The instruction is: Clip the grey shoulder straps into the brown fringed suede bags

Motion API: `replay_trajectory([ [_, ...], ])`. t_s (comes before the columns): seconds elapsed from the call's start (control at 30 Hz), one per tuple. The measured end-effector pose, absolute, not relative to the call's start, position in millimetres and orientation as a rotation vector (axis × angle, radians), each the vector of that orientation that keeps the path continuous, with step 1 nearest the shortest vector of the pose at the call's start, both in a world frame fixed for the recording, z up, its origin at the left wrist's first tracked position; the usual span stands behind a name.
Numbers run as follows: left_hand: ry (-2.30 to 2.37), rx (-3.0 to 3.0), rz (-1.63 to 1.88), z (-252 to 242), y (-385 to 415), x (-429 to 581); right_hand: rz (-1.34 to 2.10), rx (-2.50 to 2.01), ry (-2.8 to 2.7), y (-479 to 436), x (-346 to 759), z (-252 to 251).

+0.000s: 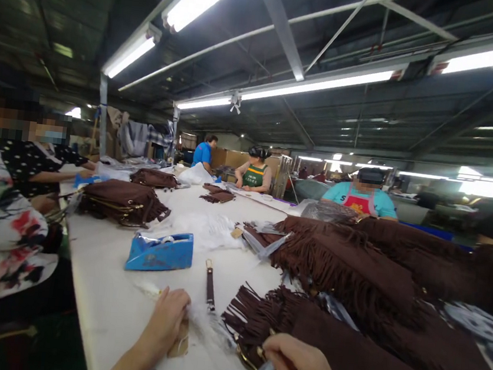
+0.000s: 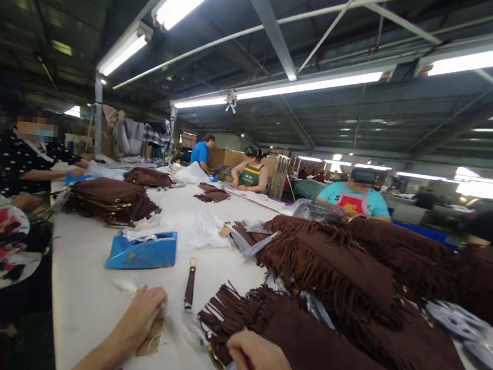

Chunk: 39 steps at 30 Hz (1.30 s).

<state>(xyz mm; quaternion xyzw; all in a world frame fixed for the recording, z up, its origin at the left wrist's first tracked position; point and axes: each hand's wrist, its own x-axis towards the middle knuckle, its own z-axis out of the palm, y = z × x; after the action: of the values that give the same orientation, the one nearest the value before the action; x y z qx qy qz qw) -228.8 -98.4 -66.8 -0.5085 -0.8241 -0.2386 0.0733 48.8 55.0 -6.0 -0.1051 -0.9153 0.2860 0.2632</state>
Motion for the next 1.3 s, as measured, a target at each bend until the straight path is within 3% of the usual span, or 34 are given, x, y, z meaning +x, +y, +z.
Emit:
replay_trajectory([
  [0.23,-2.484,-1.504,-0.872,-69.0,-97.6,-229.0,0.884,-0.369,-2.382,34.8,-52.7,-3.1],
  [0.53,-2.425,-1.559,-0.901,-85.6,-97.2,-237.1,0.301,-0.417,-2.632,19.1,-85.6,-20.8],
  [0.73,-2.390,-1.546,-0.870,-94.9,-93.5,-242.1,0.118,-0.467,-2.650,44.4,-62.9,-19.8],
  [1.0,-2.542,-1.499,-0.815,-63.7,-96.1,-220.8,0.601,-0.438,-2.480,40.3,-42.6,-3.8],
  [1.3,-2.477,-1.511,-0.927,-70.2,-97.6,-224.9,0.543,-0.442,-2.527,15.5,-76.6,-6.3],
])
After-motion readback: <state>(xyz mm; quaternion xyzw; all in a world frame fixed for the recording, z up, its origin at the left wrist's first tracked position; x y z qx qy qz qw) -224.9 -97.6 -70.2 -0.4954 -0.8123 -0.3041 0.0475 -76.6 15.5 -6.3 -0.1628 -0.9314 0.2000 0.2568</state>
